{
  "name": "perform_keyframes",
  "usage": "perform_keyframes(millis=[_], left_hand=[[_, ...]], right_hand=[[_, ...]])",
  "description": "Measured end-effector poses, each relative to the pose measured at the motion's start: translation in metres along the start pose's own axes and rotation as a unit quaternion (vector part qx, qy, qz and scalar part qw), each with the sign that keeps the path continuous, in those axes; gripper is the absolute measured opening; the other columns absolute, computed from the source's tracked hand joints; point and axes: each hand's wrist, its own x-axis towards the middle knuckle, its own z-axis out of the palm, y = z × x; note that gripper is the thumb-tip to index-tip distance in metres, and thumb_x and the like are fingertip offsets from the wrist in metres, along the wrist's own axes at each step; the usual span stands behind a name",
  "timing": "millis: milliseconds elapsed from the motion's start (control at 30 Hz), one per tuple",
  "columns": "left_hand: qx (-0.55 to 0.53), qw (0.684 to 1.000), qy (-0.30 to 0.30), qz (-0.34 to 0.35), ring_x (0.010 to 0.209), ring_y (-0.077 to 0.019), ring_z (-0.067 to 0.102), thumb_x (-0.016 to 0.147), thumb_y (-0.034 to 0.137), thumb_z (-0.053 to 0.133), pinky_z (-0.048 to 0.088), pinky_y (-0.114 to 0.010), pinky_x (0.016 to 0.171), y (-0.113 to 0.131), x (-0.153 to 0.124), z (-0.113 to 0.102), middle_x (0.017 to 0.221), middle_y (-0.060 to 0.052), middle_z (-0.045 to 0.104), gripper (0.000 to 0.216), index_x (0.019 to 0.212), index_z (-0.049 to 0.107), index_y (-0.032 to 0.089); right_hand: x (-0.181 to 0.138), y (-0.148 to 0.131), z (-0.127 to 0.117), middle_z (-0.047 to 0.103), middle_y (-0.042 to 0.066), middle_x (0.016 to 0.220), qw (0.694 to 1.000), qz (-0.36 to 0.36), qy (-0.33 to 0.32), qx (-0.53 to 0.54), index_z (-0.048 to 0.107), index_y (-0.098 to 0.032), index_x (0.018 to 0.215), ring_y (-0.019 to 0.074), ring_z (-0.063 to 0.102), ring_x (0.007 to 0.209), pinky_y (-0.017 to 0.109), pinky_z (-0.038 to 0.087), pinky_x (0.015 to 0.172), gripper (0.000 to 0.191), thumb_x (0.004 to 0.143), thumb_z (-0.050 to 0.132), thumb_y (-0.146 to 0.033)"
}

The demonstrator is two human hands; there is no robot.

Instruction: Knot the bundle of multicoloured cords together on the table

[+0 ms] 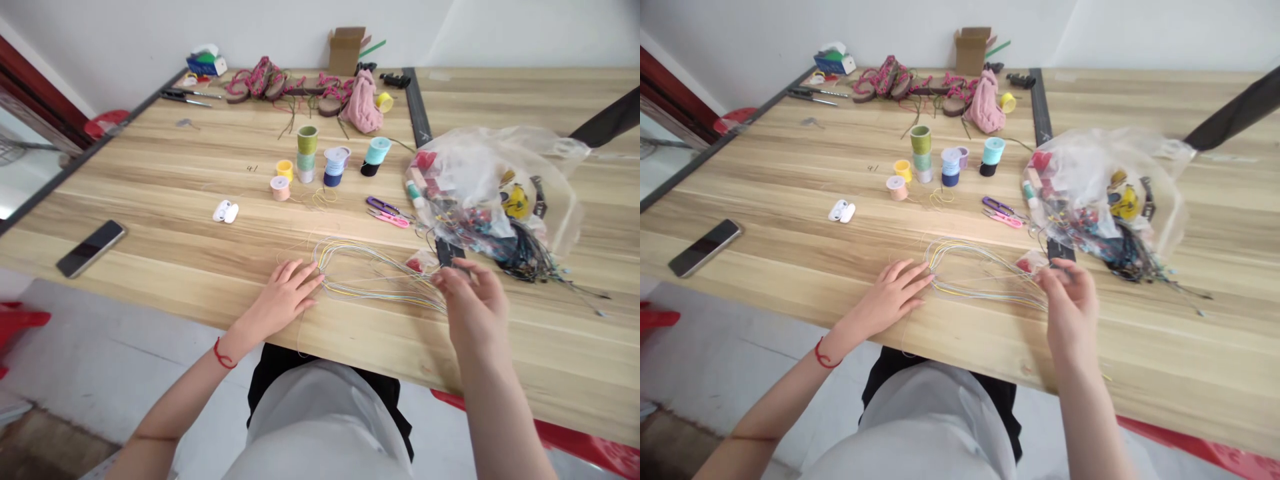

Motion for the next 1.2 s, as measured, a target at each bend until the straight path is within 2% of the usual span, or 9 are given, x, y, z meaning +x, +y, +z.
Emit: perform_keyframes(millis=[67,133,233,300,400,500,700,833,1200], left_hand=[[-0.001,1.0,-0.001,0.002,0.136,-0.029,0.038,0.099,0.036,0.051,0.033,-0.049,0.115,0.0,0.0,0.0,0.152,-0.004,0.045,0.046,0.144,0.048,0.024],[-0.006,1.0,-0.001,0.003,0.136,-0.0291,0.038,0.099,0.037,0.051,0.033,-0.048,0.115,0.0,0.0,0.0,0.152,-0.005,0.045,0.046,0.144,0.049,0.024],[-0.022,1.0,-0.001,0.001,0.137,-0.0289,0.037,0.1,0.036,0.05,0.033,-0.049,0.114,-0.001,0.0,0.0,0.152,-0.005,0.045,0.046,0.144,0.049,0.024],[-0.033,0.999,-0.001,0.001,0.137,-0.0288,0.036,0.101,0.036,0.048,0.033,-0.049,0.114,-0.001,0.0,-0.001,0.153,-0.005,0.044,0.045,0.144,0.048,0.024],[-0.047,0.999,0.002,0.001,0.138,-0.0294,0.035,0.101,0.034,0.046,0.032,-0.05,0.115,0.0,-0.001,-0.003,0.154,-0.005,0.042,0.045,0.144,0.048,0.024],[-0.053,0.999,0.0,0.006,0.138,-0.0299,0.033,0.1,0.033,0.046,0.03,-0.051,0.116,0.0,-0.002,-0.004,0.155,-0.006,0.04,0.046,0.145,0.047,0.023],[-0.06,0.998,0.006,0.009,0.138,-0.0306,0.034,0.099,0.033,0.049,0.03,-0.053,0.115,0.0,-0.003,-0.003,0.155,-0.007,0.04,0.048,0.145,0.046,0.024],[-0.051,0.999,0.004,0.012,0.138,-0.0315,0.033,0.099,0.033,0.048,0.028,-0.053,0.116,0.0,-0.003,-0.003,0.156,-0.007,0.039,0.047,0.145,0.047,0.022],[-0.049,0.999,0.005,0.013,0.138,-0.0312,0.032,0.099,0.035,0.048,0.027,-0.053,0.117,0.0,-0.003,-0.002,0.156,-0.006,0.038,0.048,0.145,0.047,0.022]], right_hand=[[0.01,-0.003,-0.006,0.057,-0.003,0.071,0.997,-0.048,0.033,-0.048,0.056,-0.025,0.095,0.0186,0.058,0.067,0.039,0.046,0.075,0.032,0.071,0.073,-0.039],[0.016,-0.005,-0.015,0.06,0.001,0.074,0.98,-0.099,0.031,-0.169,0.058,-0.026,0.092,0.0231,0.059,0.073,0.042,0.045,0.075,0.021,0.077,0.067,-0.038],[0.014,-0.007,-0.019,0.064,0.008,0.085,0.898,-0.181,-0.014,-0.4,0.064,-0.025,0.086,0.0313,0.058,0.089,0.05,0.041,0.083,0.015,0.084,0.057,-0.038],[0.007,-0.008,-0.012,0.066,0.01,0.096,0.847,-0.25,-0.056,-0.466,0.067,-0.024,0.085,0.0337,0.055,0.1,0.054,0.038,0.089,0.019,0.087,0.055,-0.039],[-0.008,-0.011,0.014,0.065,0.01,0.112,0.821,-0.34,-0.179,-0.421,0.069,-0.024,0.088,0.0321,0.051,0.11,0.054,0.038,0.096,0.018,0.093,0.054,-0.035],[-0.021,-0.015,0.046,0.062,0.009,0.121,0.791,-0.361,-0.309,-0.386,0.069,-0.027,0.097,0.0307,0.049,0.115,0.055,0.039,0.099,0.017,0.096,0.052,-0.028],[-0.029,-0.01,0.083,0.058,0.013,0.131,0.73,-0.394,-0.395,-0.394,0.068,-0.024,0.1,0.0319,0.044,0.123,0.057,0.042,0.098,0.019,0.097,0.049,-0.023],[-0.026,-0.005,0.087,0.06,0.013,0.128,0.713,-0.409,-0.401,-0.405,0.067,-0.022,0.093,0.0321,0.044,0.123,0.054,0.043,0.097,0.018,0.096,0.05,-0.021],[-0.021,-0.002,0.08,0.06,0.014,0.125,0.719,-0.403,-0.344,-0.45,0.064,-0.02,0.086,0.0346,0.044,0.117,0.053,0.04,0.093,0.015,0.093,0.051,-0.022]])
